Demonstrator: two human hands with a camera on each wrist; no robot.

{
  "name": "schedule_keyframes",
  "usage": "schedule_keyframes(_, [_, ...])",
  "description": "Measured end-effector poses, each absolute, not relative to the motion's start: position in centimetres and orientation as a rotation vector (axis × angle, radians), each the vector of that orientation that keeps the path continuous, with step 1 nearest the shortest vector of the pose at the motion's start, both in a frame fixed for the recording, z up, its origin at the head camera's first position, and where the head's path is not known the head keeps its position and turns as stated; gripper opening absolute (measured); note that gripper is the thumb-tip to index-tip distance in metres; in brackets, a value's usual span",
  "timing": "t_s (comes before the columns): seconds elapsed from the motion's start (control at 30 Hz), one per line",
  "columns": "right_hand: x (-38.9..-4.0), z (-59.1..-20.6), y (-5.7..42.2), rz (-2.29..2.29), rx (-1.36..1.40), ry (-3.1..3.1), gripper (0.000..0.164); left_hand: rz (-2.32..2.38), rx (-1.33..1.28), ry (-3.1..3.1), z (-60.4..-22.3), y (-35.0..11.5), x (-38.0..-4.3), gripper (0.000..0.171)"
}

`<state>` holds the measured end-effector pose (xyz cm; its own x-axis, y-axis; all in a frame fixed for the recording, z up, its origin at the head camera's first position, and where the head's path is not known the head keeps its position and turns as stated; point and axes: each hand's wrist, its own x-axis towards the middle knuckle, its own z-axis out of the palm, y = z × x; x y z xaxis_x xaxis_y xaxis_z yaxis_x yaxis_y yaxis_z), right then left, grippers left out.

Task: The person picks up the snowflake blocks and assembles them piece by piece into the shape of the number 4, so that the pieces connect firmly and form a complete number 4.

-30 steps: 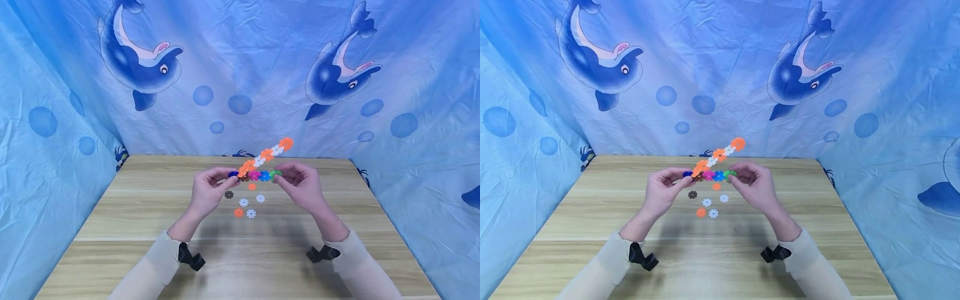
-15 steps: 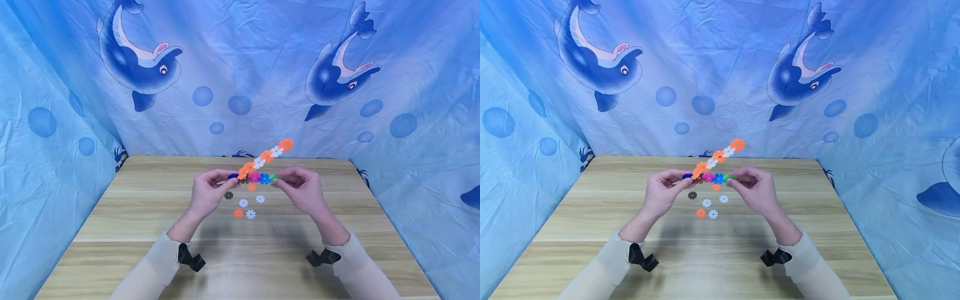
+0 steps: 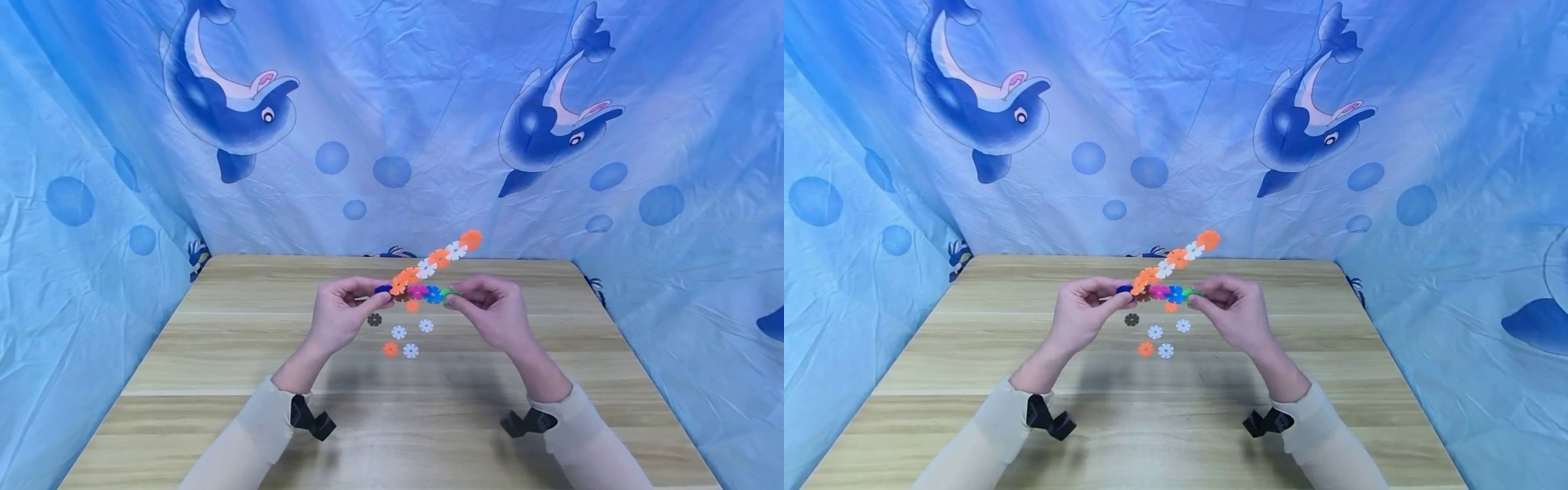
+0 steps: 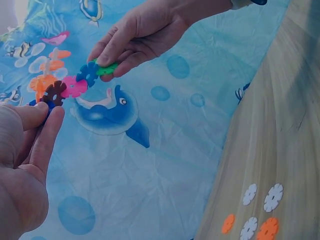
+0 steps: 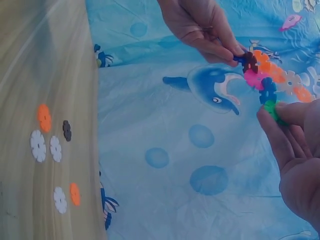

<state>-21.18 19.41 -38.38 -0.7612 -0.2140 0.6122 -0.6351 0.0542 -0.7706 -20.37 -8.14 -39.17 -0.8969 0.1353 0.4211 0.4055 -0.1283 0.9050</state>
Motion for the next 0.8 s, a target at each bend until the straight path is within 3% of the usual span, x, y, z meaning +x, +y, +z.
schedule_keyframes(0.53, [-21.2,-37.9,18.8,1.704,0.821,-1.980,0.019,-2.214,-0.642,-1.823,-39.2,-8.0,-20.4,0.023])
schedule_keyframes(0.8, [-23.5,-39.4,18.9,1.697,0.928,-1.885,0.023,-2.213,-0.626,-1.734,-39.1,-8.0,-20.6,0.023])
